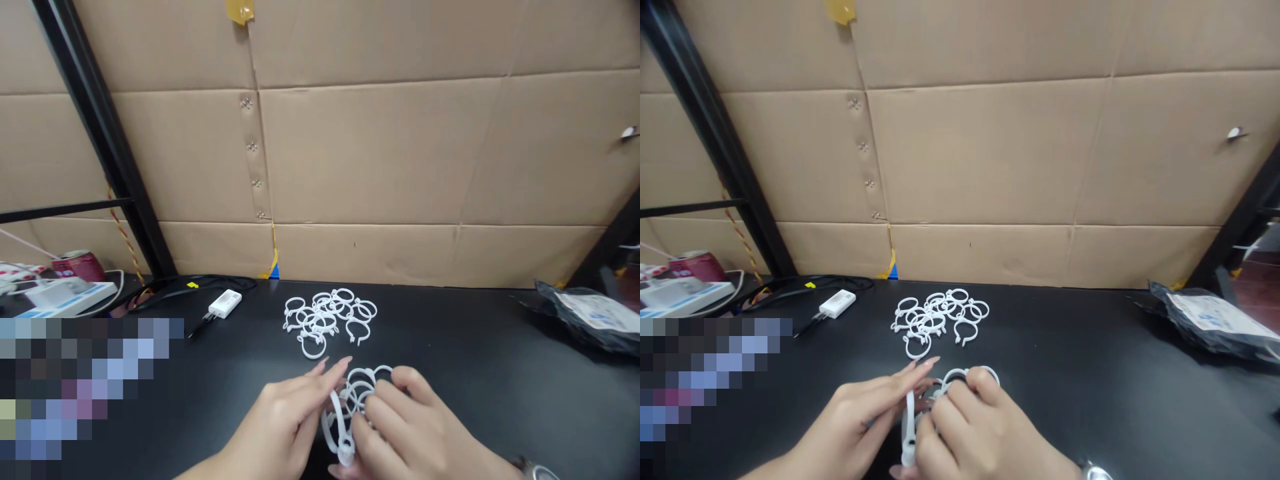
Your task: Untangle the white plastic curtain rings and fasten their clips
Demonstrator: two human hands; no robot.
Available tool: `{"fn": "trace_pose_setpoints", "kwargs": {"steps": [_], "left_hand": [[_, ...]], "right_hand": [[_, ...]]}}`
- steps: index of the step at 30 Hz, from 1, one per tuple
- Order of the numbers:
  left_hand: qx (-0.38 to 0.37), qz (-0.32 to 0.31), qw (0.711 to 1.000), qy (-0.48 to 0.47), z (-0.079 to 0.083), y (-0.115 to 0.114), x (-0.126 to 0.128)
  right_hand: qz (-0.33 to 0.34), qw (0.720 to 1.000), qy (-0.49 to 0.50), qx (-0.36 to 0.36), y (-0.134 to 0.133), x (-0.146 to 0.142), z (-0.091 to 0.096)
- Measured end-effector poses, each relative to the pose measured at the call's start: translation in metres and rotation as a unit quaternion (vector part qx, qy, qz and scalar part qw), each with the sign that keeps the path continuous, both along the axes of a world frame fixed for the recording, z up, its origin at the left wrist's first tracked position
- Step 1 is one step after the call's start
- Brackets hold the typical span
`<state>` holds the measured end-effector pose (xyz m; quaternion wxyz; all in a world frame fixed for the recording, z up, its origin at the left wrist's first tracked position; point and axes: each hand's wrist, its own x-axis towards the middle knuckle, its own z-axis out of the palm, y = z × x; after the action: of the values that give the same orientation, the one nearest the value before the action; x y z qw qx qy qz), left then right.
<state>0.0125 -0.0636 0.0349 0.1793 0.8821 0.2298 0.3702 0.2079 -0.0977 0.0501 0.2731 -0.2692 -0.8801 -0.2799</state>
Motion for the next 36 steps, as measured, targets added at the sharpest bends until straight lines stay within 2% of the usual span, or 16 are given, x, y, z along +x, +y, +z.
{"fn": "trace_pose_setpoints", "kwargs": {"steps": [3,7,12,15,17,20,29,33,36], "left_hand": [[0.037,-0.017,0.999,0.027,-0.004,0.001,-0.001],[-0.001,-0.021,1.000,0.019,-0.004,-0.001,0.002],[-0.078,-0.011,0.997,0.001,0.011,-0.004,0.000],[-0.067,-0.027,0.997,0.007,0.015,-0.003,-0.004],[-0.040,-0.039,0.998,0.020,0.013,-0.001,-0.005],[-0.016,-0.034,0.999,0.030,0.007,0.000,-0.004],[0.062,-0.006,0.997,0.041,-0.001,-0.002,0.003],[0.069,-0.007,0.997,0.030,-0.003,-0.002,0.003],[0.024,0.010,1.000,-0.001,0.001,-0.003,0.002]], "right_hand": [[0.001,0.999,-0.049,0.023,-0.003,-0.002,-0.002],[0.009,0.999,-0.049,0.012,-0.006,0.001,0.002],[0.003,0.992,0.080,-0.097,-0.004,0.008,0.007],[0.010,0.973,0.147,-0.179,-0.005,0.012,0.010],[0.017,0.965,0.159,-0.206,-0.005,0.013,0.010],[0.025,0.969,0.133,-0.205,-0.003,0.012,0.008],[0.002,0.990,0.034,-0.138,0.003,0.009,-0.001],[0.003,0.984,0.038,-0.172,0.005,0.011,-0.002],[0.007,0.976,0.063,-0.209,0.005,0.013,-0.001]]}}
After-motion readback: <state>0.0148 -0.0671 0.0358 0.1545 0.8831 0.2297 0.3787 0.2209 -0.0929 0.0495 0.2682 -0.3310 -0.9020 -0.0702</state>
